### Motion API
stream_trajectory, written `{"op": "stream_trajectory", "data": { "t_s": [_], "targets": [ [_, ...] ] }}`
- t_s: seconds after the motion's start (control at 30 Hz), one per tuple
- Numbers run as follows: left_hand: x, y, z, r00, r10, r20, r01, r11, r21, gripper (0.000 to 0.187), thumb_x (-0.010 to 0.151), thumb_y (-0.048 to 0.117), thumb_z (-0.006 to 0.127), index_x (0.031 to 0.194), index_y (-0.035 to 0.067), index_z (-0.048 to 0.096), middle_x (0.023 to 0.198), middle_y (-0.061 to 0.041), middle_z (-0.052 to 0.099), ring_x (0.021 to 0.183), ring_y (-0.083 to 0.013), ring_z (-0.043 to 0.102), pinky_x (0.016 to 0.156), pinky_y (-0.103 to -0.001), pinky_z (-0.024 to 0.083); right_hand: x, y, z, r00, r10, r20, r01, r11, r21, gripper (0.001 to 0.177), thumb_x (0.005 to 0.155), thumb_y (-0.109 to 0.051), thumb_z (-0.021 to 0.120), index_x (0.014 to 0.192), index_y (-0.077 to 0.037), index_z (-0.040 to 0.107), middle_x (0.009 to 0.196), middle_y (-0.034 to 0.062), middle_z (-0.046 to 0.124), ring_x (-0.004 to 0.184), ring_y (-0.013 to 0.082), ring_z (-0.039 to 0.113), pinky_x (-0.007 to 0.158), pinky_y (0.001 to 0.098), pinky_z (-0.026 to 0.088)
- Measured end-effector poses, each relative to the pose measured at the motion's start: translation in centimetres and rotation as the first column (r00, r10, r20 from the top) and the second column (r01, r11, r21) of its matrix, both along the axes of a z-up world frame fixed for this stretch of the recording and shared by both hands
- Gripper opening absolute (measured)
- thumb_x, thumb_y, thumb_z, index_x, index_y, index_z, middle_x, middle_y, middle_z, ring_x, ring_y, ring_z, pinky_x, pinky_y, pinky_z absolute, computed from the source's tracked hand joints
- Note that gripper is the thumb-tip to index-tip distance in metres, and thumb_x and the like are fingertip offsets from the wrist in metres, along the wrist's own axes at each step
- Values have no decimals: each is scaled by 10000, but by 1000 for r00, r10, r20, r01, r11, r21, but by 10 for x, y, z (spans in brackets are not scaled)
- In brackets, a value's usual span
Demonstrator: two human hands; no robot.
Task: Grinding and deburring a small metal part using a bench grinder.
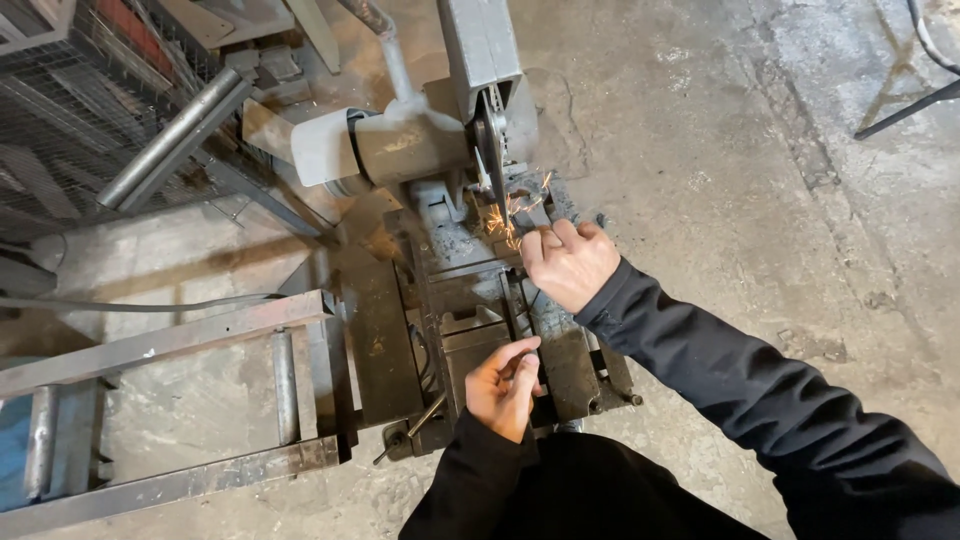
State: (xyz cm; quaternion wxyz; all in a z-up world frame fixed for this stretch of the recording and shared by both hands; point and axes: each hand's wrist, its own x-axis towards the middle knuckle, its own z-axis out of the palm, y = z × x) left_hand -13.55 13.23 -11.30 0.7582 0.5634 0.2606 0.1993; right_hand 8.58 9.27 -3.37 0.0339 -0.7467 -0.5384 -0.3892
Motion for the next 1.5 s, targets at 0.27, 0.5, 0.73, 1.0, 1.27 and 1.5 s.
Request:
{"op": "stream_trajectory", "data": {
  "t_s": [0.27, 0.5, 0.73, 1.0, 1.27, 1.5],
  "targets": [
    [-2, -2, 3, 999, -7, -43, 4, 998, -60, 356, 1030, 126, 765, 1329, -63, 802, 800, -54, 694, 614, -108, 605, 524, -227, 427, 1, -2, 1, 1000, 18, -20, -18, 999, 27, 161, 947, -179, 771, 871, -155, 631, 784, 3, 677, 755, 192, 641, 571, 333, 495],
    [0, -1, -3, 999, -6, -42, 1, 994, -107, 344, 1026, 123, 772, 1313, -62, 809, 784, -55, 681, 622, -116, 611, 535, -233, 424, 3, -3, 2, 995, 17, -94, -13, 999, 34, 225, 1008, -258, 789, 879, -138, 649, 706, 21, 636, 731, 215, 682, 609, 357, 566],
    [-2, 0, 2, 998, -21, -65, 14, 994, -110, 341, 1032, 123, 760, 1317, -57, 810, 753, -56, 677, 566, -96, 569, 493, -222, 390, 8, -4, -5, 991, 47, -127, -45, 999, 11, 250, 1014, -271, 795, 865, -135, 647, 743, 15, 650, 730, 215, 663, 612, 359, 559],
    [-1, -1, 3, 998, -44, -44, 40, 997, -72, 342, 1045, 148, 756, 1316, -54, 807, 696, -54, 669, 521, -84, 493, 489, -230, 361, 5, -6, 0, 987, 93, -130, -83, 994, 76, 227, 1006, -258, 806, 906, -142, 638, 741, 8, 647, 777, 206, 645, 643, 351, 556],
    [-1, 0, -2, 998, -27, -63, 22, 996, -86, 341, 1030, 120, 754, 1317, -56, 812, 728, -60, 684, 573, -101, 576, 512, -232, 406, 5, -5, -6, 983, 101, -153, -87, 992, 96, 224, 981, -253, 803, 891, -136, 635, 688, 23, 637, 733, 219, 643, 627, 357, 561],
    [0, -1, 3, 995, -34, -91, 24, 994, -103, 318, 1044, 103, 733, 1309, -48, 823, 687, -53, 656, 509, -85, 497, 470, -230, 357, 3, -7, -6, 960, 110, -257, -85, 991, 106, 268, 989, -272, 826, 905, -111, 628, 649, 40, 650, 677, 245, 677, 597, 378, 562]
  ]
}}
